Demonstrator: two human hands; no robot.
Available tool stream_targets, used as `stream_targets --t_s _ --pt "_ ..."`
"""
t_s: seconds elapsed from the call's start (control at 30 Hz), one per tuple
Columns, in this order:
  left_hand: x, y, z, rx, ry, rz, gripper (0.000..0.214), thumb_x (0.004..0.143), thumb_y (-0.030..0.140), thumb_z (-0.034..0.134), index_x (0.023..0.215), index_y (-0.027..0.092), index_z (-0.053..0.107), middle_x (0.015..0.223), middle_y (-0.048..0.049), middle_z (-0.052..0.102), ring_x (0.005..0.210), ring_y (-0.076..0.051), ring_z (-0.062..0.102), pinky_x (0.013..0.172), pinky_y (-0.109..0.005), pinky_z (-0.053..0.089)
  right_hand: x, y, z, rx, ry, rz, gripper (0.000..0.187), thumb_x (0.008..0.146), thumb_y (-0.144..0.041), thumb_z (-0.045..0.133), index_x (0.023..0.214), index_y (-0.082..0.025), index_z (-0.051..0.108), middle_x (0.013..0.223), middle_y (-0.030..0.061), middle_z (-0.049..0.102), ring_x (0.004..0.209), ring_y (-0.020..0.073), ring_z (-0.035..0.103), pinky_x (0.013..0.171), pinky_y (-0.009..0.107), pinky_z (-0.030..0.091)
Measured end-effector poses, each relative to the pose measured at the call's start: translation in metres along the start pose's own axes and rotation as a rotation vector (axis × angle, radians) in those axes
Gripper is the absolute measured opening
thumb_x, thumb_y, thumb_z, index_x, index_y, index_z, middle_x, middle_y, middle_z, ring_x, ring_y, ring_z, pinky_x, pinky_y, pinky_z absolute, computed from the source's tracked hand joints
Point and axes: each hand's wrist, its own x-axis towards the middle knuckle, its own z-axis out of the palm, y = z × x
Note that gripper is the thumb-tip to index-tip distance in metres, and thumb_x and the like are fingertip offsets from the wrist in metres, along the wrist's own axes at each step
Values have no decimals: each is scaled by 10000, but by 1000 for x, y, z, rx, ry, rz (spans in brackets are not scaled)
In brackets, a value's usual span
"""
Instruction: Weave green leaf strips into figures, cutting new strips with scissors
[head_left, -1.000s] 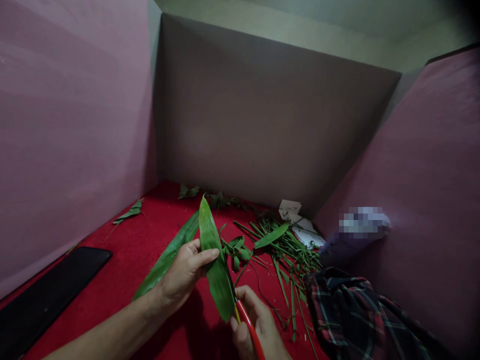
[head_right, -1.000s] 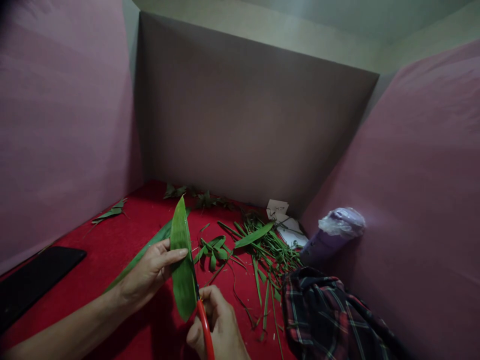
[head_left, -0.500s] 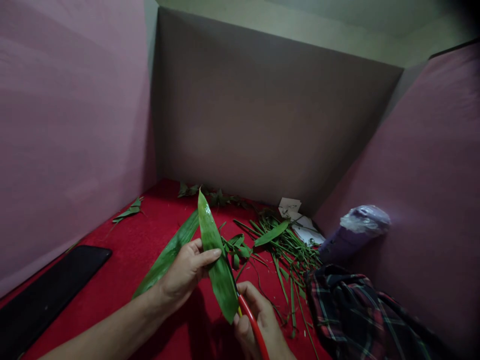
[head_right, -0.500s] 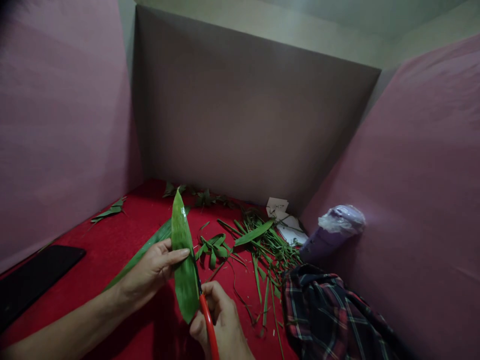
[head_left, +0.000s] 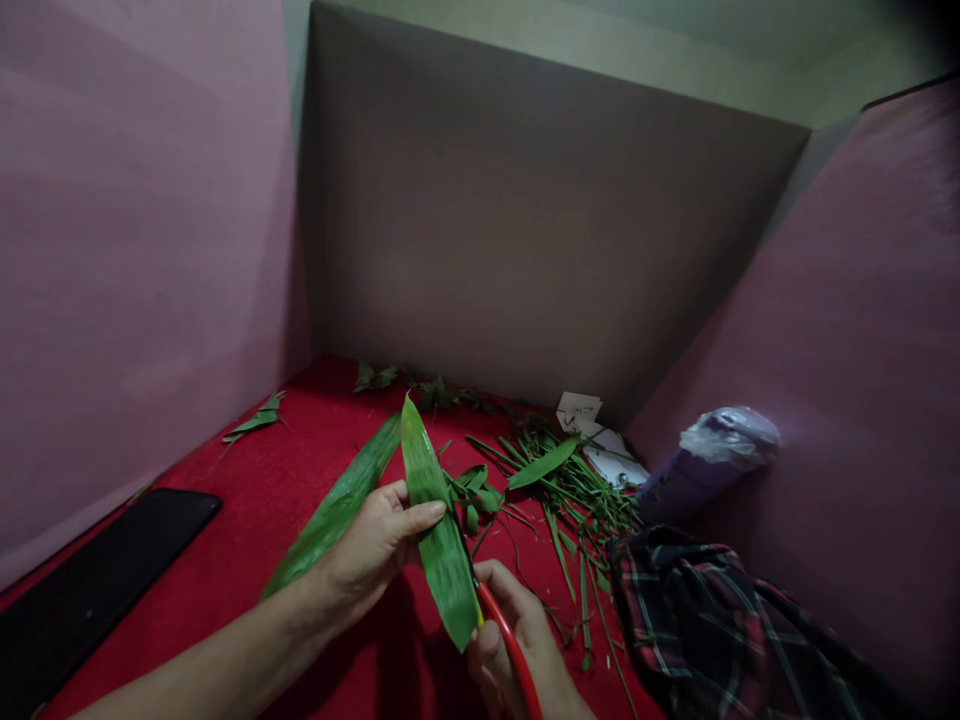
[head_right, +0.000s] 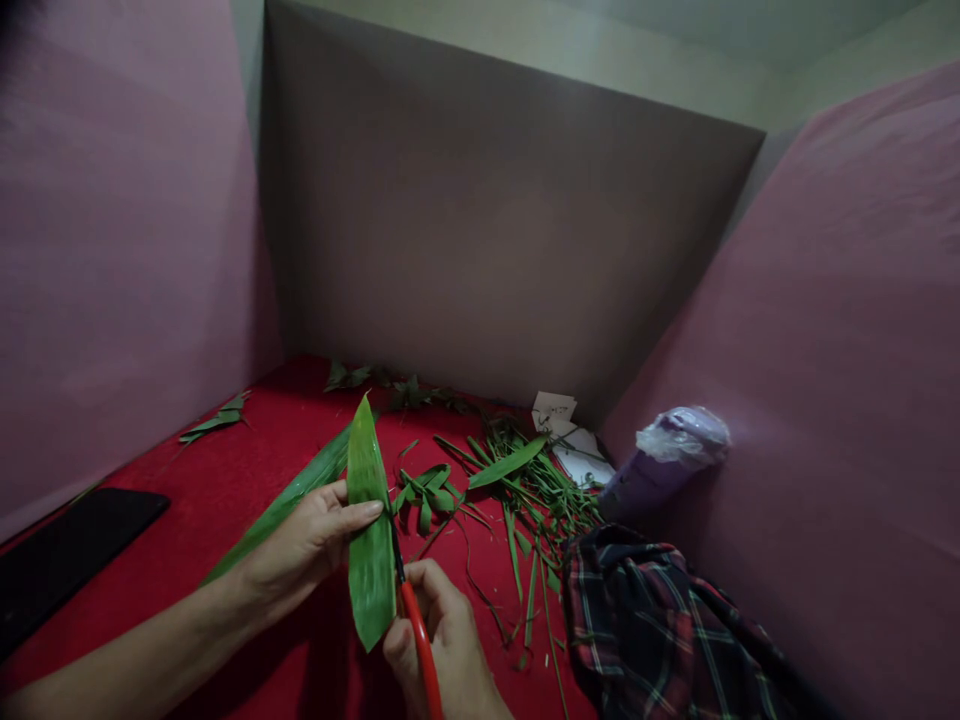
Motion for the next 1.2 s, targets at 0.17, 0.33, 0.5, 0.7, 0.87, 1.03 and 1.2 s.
stream_targets --t_s 0.17,0.33,0.5,0.7,0.87,1.03,1.2 --pt "0 -2 -1 84 22 28 168 720 226 692 836 115 642 722 -52 675 552 -128 596 554 -258 527 -2 -9 2 -13 4 59 595 616 -675 626 928 -179 517 539 -85 342 401 33 201 354 153 172" --pt "-2 1 2 113 45 20 179 722 222 676 860 109 656 737 -71 687 585 -149 609 587 -275 531 -1 -6 4 -48 35 -23 567 636 -671 614 877 -166 525 576 -69 350 447 41 213 375 155 176" --pt "-3 -2 2 88 33 28 180 716 231 679 856 119 667 777 -82 701 615 -161 619 583 -263 526 -2 3 3 30 69 5 546 611 -645 658 843 -176 501 538 -91 328 408 24 208 358 147 154" --pt "-2 -4 0 101 13 28 167 732 238 669 848 117 669 752 -69 688 585 -139 592 577 -256 515 0 12 0 90 95 69 519 569 -585 726 801 -189 485 437 -132 276 330 5 150 321 143 109" --pt "-4 -2 1 104 14 18 151 745 224 660 853 118 656 735 -53 666 582 -129 575 581 -267 521 -2 9 4 131 122 90 470 614 -537 728 803 -196 465 445 -131 303 335 3 144 329 142 101" --pt "-5 -1 2 99 16 13 159 751 214 657 880 121 650 781 -66 677 619 -135 595 606 -270 529 -5 -5 10 97 66 82 511 630 -615 668 847 -187 491 528 -99 326 383 13 161 351 150 122" --pt "-6 -1 2 97 -1 -13 164 737 222 667 851 106 645 750 -70 668 613 -140 594 605 -270 521 -2 -19 14 50 20 27 613 586 -694 633 874 -167 507 583 -74 355 436 35 202 392 171 163"
